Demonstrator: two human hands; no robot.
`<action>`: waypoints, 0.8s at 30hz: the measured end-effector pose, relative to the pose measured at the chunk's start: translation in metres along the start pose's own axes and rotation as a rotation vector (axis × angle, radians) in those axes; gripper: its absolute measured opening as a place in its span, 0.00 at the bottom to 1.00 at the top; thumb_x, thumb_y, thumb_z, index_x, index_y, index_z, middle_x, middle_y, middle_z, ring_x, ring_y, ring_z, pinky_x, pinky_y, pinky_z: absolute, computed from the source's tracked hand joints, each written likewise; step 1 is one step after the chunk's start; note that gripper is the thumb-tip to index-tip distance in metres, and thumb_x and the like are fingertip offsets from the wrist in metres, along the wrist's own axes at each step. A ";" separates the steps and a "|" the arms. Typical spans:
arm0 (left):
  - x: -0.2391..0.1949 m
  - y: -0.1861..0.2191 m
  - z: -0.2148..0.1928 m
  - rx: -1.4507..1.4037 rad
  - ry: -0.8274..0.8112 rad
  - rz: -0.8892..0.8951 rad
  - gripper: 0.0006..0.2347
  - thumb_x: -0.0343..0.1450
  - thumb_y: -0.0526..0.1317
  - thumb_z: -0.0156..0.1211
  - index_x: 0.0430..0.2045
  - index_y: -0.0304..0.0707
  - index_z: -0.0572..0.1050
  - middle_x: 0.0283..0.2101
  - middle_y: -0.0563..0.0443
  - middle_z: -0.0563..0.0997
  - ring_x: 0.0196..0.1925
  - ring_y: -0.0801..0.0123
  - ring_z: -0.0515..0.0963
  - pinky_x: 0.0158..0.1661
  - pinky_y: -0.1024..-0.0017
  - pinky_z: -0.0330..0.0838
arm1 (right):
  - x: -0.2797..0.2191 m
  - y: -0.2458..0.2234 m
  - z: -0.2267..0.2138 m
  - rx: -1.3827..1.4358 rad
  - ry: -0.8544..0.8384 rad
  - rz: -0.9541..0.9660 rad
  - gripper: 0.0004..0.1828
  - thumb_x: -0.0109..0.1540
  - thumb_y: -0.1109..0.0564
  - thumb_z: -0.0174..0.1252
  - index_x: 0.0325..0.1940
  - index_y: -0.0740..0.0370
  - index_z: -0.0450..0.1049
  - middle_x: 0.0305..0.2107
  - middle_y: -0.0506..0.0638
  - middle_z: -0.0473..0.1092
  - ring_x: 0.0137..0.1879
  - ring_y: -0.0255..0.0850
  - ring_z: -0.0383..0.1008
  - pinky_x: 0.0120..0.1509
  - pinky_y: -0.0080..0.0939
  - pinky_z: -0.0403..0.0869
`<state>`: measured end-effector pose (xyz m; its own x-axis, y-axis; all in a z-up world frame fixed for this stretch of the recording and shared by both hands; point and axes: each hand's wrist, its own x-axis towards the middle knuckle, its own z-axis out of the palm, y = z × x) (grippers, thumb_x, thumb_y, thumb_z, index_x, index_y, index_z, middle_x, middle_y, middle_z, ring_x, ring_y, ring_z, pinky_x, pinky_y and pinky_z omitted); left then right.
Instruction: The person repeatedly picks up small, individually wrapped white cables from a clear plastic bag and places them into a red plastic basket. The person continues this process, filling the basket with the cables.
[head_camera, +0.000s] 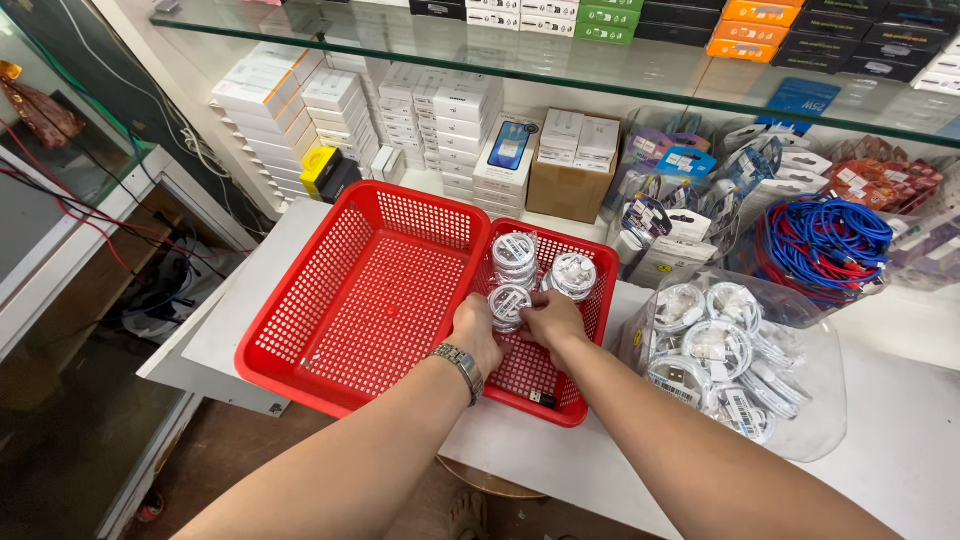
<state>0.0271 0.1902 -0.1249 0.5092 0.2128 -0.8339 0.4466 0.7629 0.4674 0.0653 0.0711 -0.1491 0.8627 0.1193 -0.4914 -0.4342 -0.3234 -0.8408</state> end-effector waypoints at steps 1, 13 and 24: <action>0.000 0.000 -0.001 0.050 -0.025 0.007 0.18 0.74 0.45 0.41 0.56 0.41 0.71 0.60 0.46 0.77 0.62 0.55 0.72 0.64 0.42 0.59 | 0.000 0.000 0.001 -0.013 0.003 -0.021 0.21 0.62 0.64 0.59 0.60 0.67 0.72 0.48 0.58 0.77 0.43 0.44 0.81 0.43 0.36 0.82; -0.039 -0.011 0.029 0.101 0.036 0.479 0.18 0.73 0.42 0.47 0.50 0.25 0.72 0.53 0.38 0.78 0.54 0.58 0.78 0.53 0.61 0.71 | -0.022 -0.047 -0.028 -0.030 -0.204 -0.117 0.19 0.67 0.53 0.56 0.53 0.72 0.76 0.40 0.59 0.75 0.39 0.43 0.76 0.41 0.41 0.78; -0.122 -0.061 0.124 0.216 -0.322 0.992 0.12 0.75 0.35 0.49 0.45 0.28 0.79 0.48 0.42 0.84 0.46 0.71 0.81 0.47 0.73 0.72 | -0.101 -0.090 -0.169 0.092 0.129 -0.394 0.21 0.64 0.57 0.57 0.60 0.68 0.72 0.43 0.54 0.77 0.43 0.42 0.82 0.47 0.39 0.80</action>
<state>0.0293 0.0425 -0.0154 0.8736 0.4841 0.0504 -0.1699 0.2062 0.9637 0.0611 -0.0700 0.0143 0.9902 0.0965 -0.1009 -0.0810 -0.1909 -0.9783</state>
